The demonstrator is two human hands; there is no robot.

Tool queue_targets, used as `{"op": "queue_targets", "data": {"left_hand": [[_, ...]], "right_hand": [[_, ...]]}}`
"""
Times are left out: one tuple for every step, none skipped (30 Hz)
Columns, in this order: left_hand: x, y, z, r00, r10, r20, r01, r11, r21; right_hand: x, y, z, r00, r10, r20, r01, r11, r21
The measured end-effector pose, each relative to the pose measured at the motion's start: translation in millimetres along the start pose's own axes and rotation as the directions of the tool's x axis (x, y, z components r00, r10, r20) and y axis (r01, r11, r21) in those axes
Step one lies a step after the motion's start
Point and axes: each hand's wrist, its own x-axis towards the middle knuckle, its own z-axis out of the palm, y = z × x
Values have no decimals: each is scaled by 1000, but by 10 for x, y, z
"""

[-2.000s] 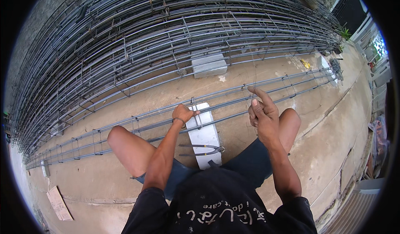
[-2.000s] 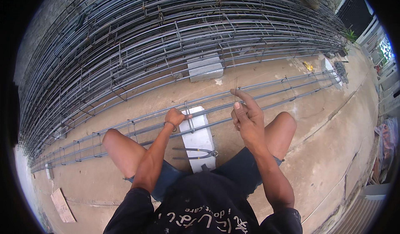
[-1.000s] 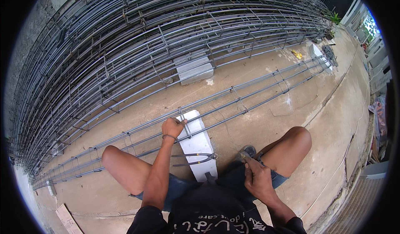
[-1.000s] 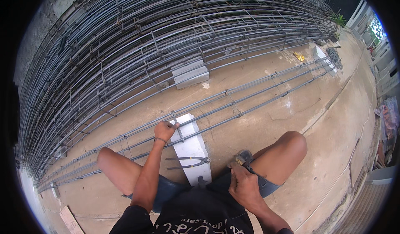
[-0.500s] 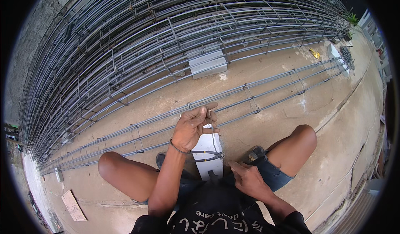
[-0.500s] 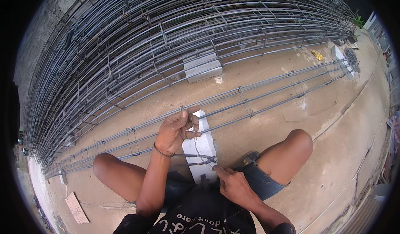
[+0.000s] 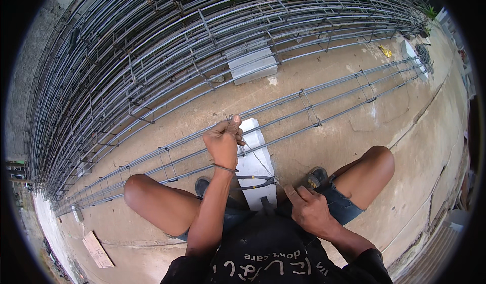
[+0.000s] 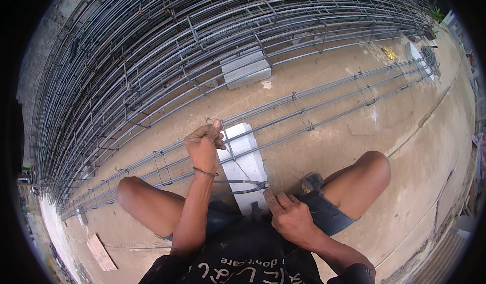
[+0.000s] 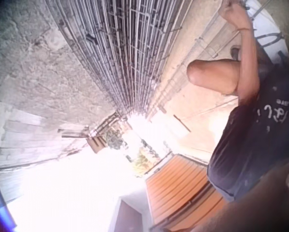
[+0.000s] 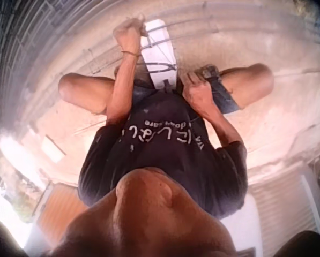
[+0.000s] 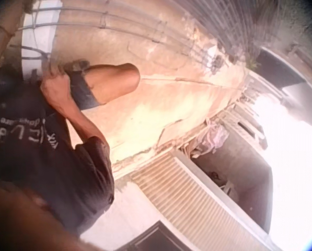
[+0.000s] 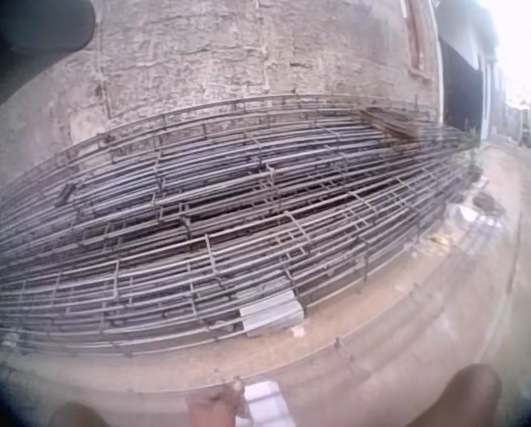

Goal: The person ties metal wire around intersections of steel rebar using pliers to secure the structure.

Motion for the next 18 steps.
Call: {"op": "queue_targets", "data": {"left_hand": [[31,-106,-42,1000,0,1,0,1000,1],[84,-267,-98,976,207,-64,-184,948,258],[120,-361,-151,908,412,-73,-322,800,506],[125,-235,-159,910,408,-66,-323,801,505],[176,-64,-225,974,219,-49,-202,951,233],[202,138,-304,999,34,15,-34,998,-51],[263,288,-419,1000,2,6,-1,986,-165],[341,413,-524,999,-34,8,35,960,-278],[419,529,-634,999,-35,8,36,960,-278],[502,645,-738,997,-52,60,73,895,-440],[596,726,-828,992,-60,113,115,800,-589],[662,764,-891,992,-57,110,112,799,-591],[707,788,-937,985,-86,151,163,758,-632],[748,799,-981,975,-112,193,214,712,-668],[834,669,-1093,977,-113,180,206,708,-675],[950,435,-1211,924,-181,336,374,601,-706],[1019,298,-1270,840,-224,494,537,477,-696],[954,223,-1140,768,-331,549,641,388,-662]], "right_hand": [[14,-48,0,1000,0,-1,0,1000,1],[25,-96,2,999,18,39,-15,998,-68],[49,-120,21,996,37,79,-26,990,-135],[78,-81,27,996,45,78,-34,990,-137],[140,-6,32,991,-10,135,28,991,-133],[217,45,-1,978,-73,194,98,987,-124],[395,64,-56,980,-156,126,171,978,-117],[614,107,-121,971,-232,58,237,964,-118],[829,203,-171,965,-262,30,263,943,-203],[1012,314,-215,956,-292,3,281,915,-290],[1176,429,-228,957,-292,2,279,914,-295],[1305,569,-218,920,-388,-61,358,893,-272],[1358,636,-242,871,-477,-122,437,862,-256],[1346,653,-301,869,-480,-116,440,860,-258],[1357,611,-381,832,-554,-30,523,801,-291],[1346,591,-443,786,-616,56,599,735,-317],[1326,665,-461,785,-617,61,601,734,-316],[1285,819,-470,754,-635,169,643,658,-393]]}}
